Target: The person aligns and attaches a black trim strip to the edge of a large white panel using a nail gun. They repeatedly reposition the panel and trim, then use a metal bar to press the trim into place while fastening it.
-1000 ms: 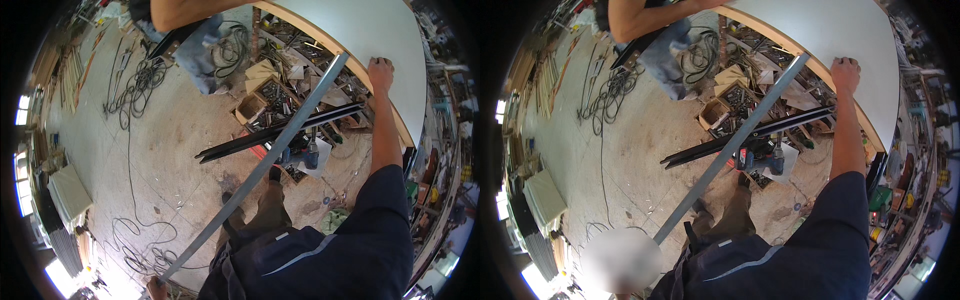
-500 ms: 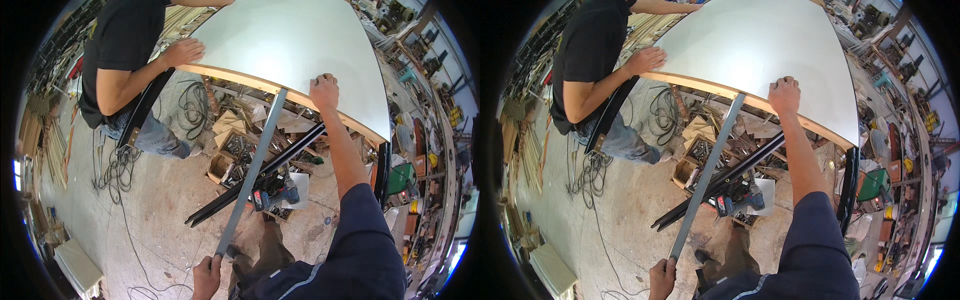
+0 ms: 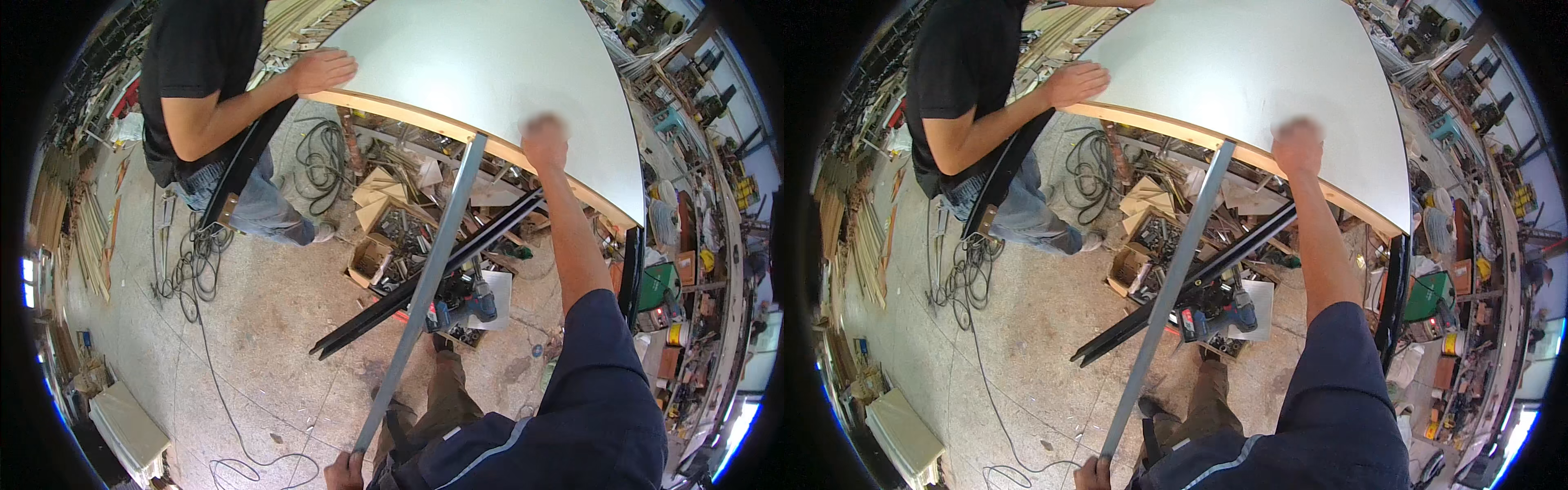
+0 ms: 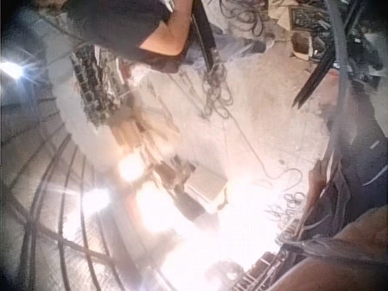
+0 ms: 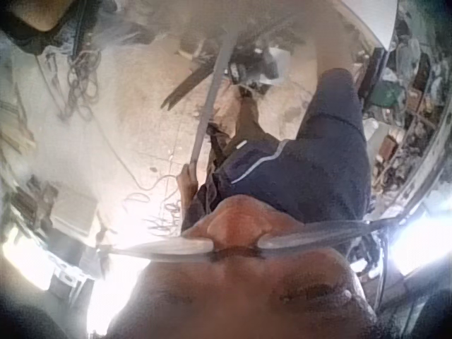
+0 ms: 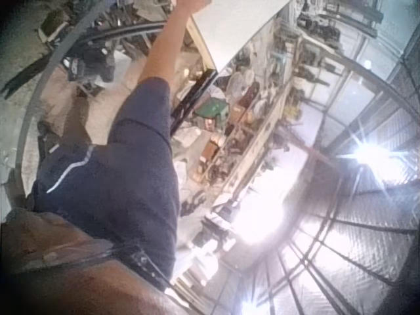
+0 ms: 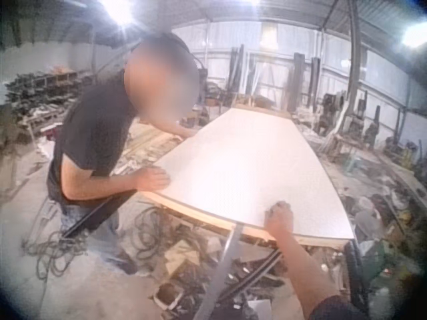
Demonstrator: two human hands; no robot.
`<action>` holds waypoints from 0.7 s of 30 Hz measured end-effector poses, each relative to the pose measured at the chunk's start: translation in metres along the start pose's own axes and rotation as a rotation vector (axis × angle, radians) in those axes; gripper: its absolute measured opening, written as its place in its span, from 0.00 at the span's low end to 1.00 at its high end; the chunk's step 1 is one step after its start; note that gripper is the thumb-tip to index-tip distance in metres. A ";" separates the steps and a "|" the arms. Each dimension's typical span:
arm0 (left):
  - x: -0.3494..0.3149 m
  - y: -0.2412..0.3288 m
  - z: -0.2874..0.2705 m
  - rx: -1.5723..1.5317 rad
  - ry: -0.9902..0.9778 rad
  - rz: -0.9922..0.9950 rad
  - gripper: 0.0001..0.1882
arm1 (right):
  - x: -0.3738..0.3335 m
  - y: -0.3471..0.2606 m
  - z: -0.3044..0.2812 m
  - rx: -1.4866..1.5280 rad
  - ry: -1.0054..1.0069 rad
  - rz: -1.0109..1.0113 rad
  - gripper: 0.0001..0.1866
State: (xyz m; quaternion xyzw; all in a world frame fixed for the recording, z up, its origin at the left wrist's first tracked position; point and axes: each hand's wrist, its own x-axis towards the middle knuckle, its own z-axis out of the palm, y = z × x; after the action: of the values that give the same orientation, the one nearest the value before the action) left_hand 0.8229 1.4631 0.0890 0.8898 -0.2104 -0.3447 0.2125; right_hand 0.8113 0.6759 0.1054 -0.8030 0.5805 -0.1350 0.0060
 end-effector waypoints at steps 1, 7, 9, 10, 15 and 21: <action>-0.015 -0.016 -0.004 0.048 0.005 0.060 0.17 | -0.006 -0.009 -0.009 -0.022 -0.019 -0.009 0.23; -0.074 -0.084 -0.020 0.107 -0.155 -0.164 0.18 | -0.006 -0.002 -0.004 -0.099 0.166 -0.058 0.20; -0.085 -0.109 -0.015 0.113 -0.183 -0.227 0.18 | 0.000 0.003 -0.002 -0.052 0.239 -0.097 0.20; -0.098 -0.129 -0.013 0.127 -0.181 -0.238 0.19 | 0.001 0.005 0.000 -0.046 0.244 -0.105 0.20; -0.115 -0.130 -0.032 0.171 -0.243 -0.224 0.17 | 0.011 -0.018 0.013 -0.069 0.238 -0.177 0.22; -0.045 -0.090 -0.035 -0.049 -0.188 -0.170 0.29 | 0.069 0.087 0.085 -0.456 0.347 -0.705 0.18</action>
State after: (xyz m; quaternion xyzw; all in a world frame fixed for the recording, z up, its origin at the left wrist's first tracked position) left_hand 0.8380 1.5687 0.0894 0.8628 -0.1449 -0.4483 0.1834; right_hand 0.7693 0.5700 0.0231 -0.8979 0.2789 -0.1300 -0.3147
